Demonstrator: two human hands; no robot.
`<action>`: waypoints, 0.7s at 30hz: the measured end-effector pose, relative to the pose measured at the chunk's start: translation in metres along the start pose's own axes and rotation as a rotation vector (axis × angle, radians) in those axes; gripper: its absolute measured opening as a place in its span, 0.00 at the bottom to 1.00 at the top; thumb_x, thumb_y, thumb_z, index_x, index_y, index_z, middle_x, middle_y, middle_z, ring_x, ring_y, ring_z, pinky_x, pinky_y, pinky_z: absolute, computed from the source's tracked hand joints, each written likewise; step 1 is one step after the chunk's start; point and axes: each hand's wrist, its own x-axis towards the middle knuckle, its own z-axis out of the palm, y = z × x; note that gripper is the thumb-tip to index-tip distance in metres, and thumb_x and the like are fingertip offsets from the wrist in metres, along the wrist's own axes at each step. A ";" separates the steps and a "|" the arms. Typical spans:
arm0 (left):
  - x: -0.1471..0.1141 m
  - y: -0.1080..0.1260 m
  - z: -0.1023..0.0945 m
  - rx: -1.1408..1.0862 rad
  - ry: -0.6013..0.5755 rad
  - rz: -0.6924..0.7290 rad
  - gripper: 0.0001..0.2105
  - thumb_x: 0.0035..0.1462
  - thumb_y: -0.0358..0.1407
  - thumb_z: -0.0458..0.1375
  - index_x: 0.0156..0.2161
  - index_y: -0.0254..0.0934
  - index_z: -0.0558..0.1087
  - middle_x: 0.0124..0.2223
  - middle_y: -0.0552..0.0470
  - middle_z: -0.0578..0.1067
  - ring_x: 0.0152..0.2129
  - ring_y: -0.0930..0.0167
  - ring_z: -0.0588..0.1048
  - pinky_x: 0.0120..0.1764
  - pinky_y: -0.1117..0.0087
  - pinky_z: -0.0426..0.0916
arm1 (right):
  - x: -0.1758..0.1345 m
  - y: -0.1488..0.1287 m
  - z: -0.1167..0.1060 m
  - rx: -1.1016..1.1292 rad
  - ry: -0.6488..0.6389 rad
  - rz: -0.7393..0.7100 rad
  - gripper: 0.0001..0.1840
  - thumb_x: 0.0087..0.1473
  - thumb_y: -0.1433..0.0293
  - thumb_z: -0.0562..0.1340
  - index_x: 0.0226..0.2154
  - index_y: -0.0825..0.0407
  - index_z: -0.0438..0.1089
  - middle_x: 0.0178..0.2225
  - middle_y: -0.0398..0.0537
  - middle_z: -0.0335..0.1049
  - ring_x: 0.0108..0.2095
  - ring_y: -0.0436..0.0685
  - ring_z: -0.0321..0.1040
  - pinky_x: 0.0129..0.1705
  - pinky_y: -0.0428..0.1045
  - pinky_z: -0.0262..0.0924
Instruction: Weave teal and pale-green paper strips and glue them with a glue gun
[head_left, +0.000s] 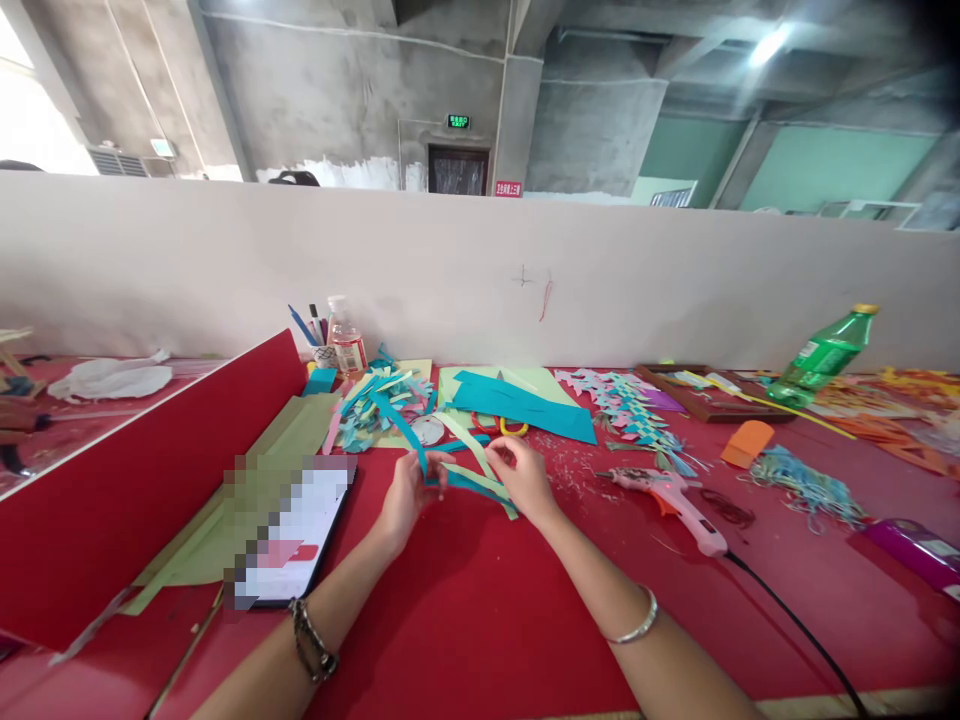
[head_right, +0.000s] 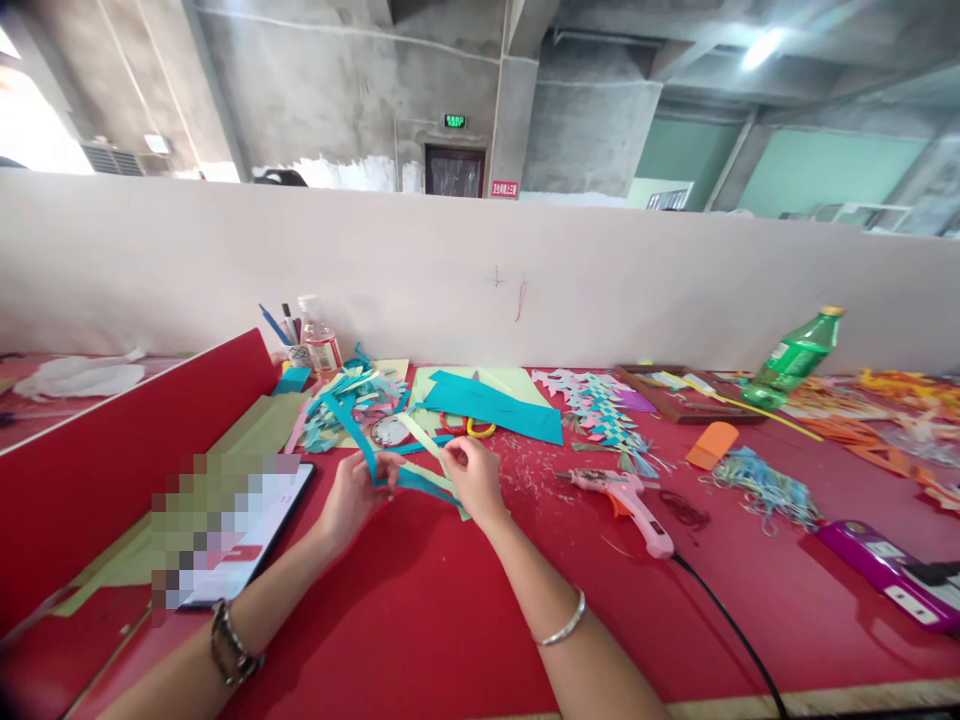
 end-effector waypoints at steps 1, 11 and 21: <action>0.000 -0.001 0.000 0.019 0.032 0.034 0.21 0.51 0.47 0.44 0.31 0.33 0.71 0.24 0.53 0.64 0.23 0.73 0.63 0.26 0.74 0.60 | 0.001 0.001 0.000 0.033 -0.003 -0.003 0.12 0.48 0.62 0.54 0.25 0.52 0.66 0.27 0.46 0.68 0.28 0.53 0.63 0.31 0.47 0.55; -0.002 0.003 -0.001 0.138 0.182 0.167 0.29 0.53 0.54 0.37 0.30 0.33 0.72 0.25 0.51 0.65 0.26 0.71 0.63 0.30 0.72 0.60 | 0.000 0.003 -0.002 0.027 -0.205 -0.140 0.08 0.47 0.66 0.59 0.31 0.51 0.69 0.31 0.46 0.66 0.33 0.53 0.63 0.36 0.48 0.57; -0.003 0.003 0.002 0.361 0.376 0.195 0.13 0.48 0.42 0.49 0.25 0.35 0.69 0.20 0.57 0.61 0.19 0.75 0.60 0.23 0.75 0.55 | -0.002 0.006 -0.003 -0.211 -0.386 -0.196 0.05 0.47 0.72 0.59 0.27 0.51 0.71 0.30 0.47 0.68 0.35 0.55 0.64 0.41 0.52 0.51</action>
